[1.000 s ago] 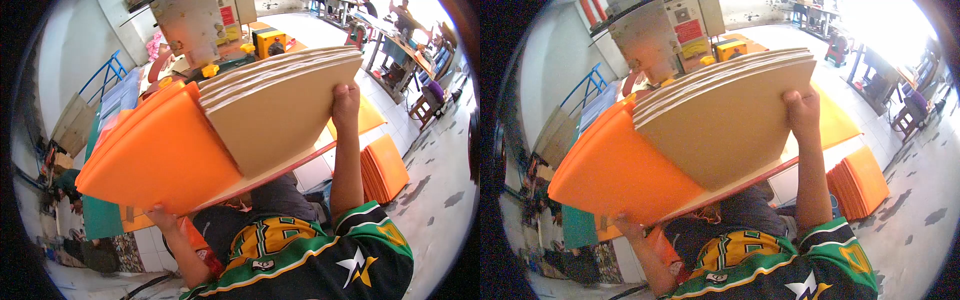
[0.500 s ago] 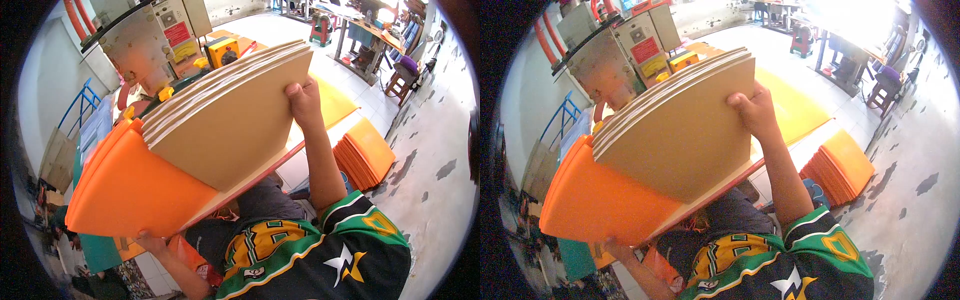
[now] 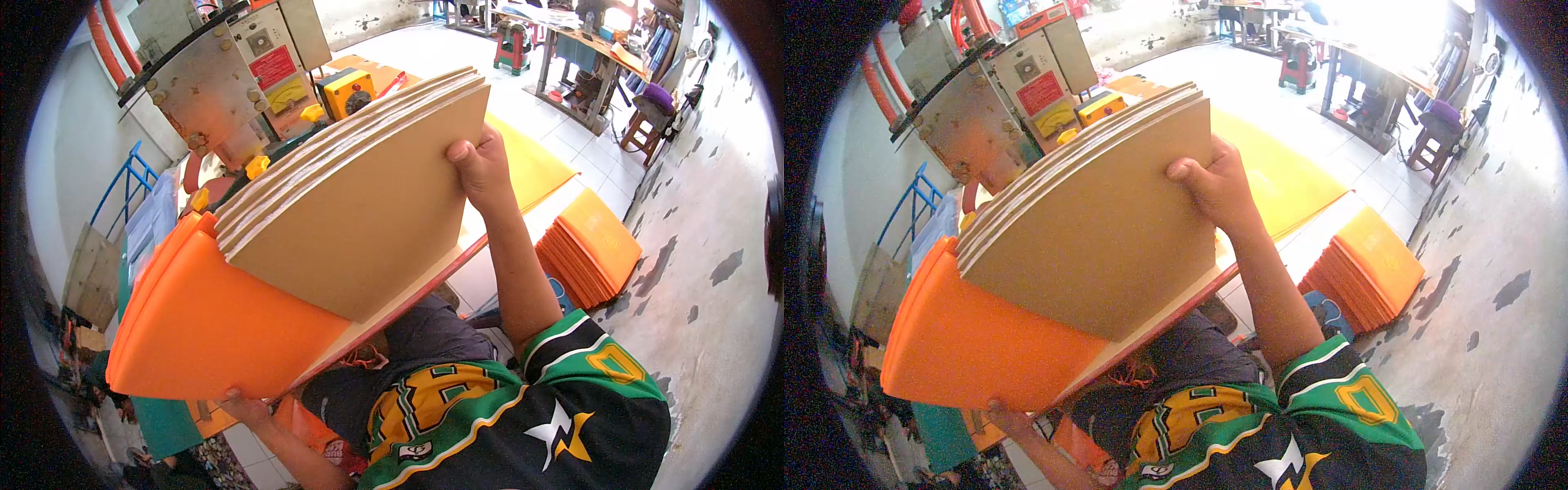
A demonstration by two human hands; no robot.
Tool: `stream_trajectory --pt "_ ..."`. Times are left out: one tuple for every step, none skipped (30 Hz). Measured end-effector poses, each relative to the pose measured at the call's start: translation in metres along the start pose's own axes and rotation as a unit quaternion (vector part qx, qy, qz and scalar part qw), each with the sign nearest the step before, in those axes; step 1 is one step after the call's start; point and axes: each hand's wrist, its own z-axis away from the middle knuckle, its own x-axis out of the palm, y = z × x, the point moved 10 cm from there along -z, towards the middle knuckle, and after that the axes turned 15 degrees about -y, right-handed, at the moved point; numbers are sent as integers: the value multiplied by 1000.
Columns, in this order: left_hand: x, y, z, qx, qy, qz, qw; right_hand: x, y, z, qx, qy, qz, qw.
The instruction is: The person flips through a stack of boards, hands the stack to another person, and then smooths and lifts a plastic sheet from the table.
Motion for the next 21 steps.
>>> stream_trajectory --pt "3 1 -1 -1 -11 3 1000 1 0 0 -3 1 -5 1000" --pt "2 -1 -1 -1 -11 4 1000 1 -1 0 -6 2 -10 1000" --pt "1 -1 -1 2 -11 2 1000 1 -1 -1 -6 1 -9 1000" --pt "0 -1 -1 6 -12 -1 1000 1 -1 -1 -3 0 -1 1000" --pt "-2 -1 0 7 -11 0 1000 1 -1 -1 -1 -1 8 1000" --pt "-2 -1 0 4 -7 -3 1000 0 -1 -1 -2 -1 8 1000" --pt "-4 -2 1 3 -5 -4 1000 -1 1 0 7 -3 28 1000" --pt "-5 -2 1 2 -3 -5 1000 -2 3 0 17 -5 48 999" --pt "-3 -2 1 0 -11 -7 1000 -3 4 0 15 -6 49 999" --pt "0 -3 0 -3 -18 -9 1000 -3 5 1 13 -7 41 999" --pt "1 -2 1 -2 -18 -8 1000 -3 6 2 11 -8 33 999" --pt "10 3 0 -2 -28 -12 1000 -3 8 3 10 -8 33 999" --pt "16 7 -1 -2 -38 -15 999 -3 12 4 23 -10 22 999" --pt "16 7 -1 -1 -37 -14 999 -3 18 6 36 -11 11 999" --pt "17 7 -1 -2 -43 -15 999 -2 20 7 35 -12 12 999" --pt "18 7 -2 -2 -48 -16 999 -2 26 9 43 -15 2 999" --pt "15 4 -1 -1 -48 -16 999 -1 32 11 52 -18 -7 998" --pt "15 2 -1 -1 -53 -28 998 -1 35 14 51 -18 -7 998" --pt "15 1 -1 -1 -59 -40 997 0 41 17 57 -25 -9 998" --pt "15 0 -1 -1 -59 -40 997 1 45 19 64 -31 -10 997" --pt "26 11 -2 19 -63 -48 997 1 47 22 64 -31 -11 997"
